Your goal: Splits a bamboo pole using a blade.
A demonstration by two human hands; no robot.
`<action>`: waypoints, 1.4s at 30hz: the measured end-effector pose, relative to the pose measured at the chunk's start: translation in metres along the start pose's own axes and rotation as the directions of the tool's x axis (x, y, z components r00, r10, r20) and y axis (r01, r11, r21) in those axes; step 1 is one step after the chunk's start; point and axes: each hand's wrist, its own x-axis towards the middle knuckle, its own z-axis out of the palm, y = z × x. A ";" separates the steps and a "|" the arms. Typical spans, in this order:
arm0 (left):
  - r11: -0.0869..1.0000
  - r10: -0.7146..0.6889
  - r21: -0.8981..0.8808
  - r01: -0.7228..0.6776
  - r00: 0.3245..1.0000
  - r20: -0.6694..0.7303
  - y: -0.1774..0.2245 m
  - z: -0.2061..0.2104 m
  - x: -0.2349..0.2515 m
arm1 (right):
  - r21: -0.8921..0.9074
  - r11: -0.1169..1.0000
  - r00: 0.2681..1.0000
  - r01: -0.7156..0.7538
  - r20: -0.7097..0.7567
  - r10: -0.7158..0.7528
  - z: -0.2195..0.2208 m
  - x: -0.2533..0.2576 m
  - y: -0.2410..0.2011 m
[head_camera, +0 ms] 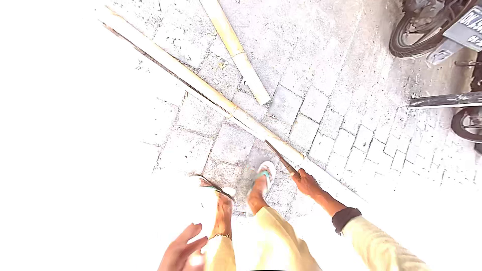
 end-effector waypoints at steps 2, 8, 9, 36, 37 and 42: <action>0.979 -0.203 -0.003 0.204 0.978 0.044 -0.041 0.043 0.011 | 0.016 1.000 1.000 0.007 0.002 -0.007 0.000 0.012 0.010; 0.869 -0.462 0.262 0.419 0.877 0.131 -0.156 0.177 0.083 | 0.008 0.999 0.998 0.043 0.039 -0.043 0.010 0.038 0.039; 0.859 -0.479 0.283 0.426 0.865 0.151 -0.170 0.199 0.101 | 0.022 0.999 0.998 0.046 0.046 -0.047 0.012 0.041 0.043; 0.679 -0.734 0.139 0.721 0.672 0.100 -0.228 0.354 0.243 | 0.482 0.864 0.953 -0.148 0.303 -0.006 -0.001 0.016 0.043; 0.658 -0.751 0.036 0.752 0.651 0.112 -0.218 0.353 0.245 | 0.590 0.786 0.950 -0.184 0.312 -0.011 -0.008 0.014 0.040; 0.441 -0.813 -0.427 0.790 0.553 0.184 -0.180 0.342 0.246 | 0.500 0.798 0.922 -0.337 0.347 0.172 -0.046 0.005 -0.021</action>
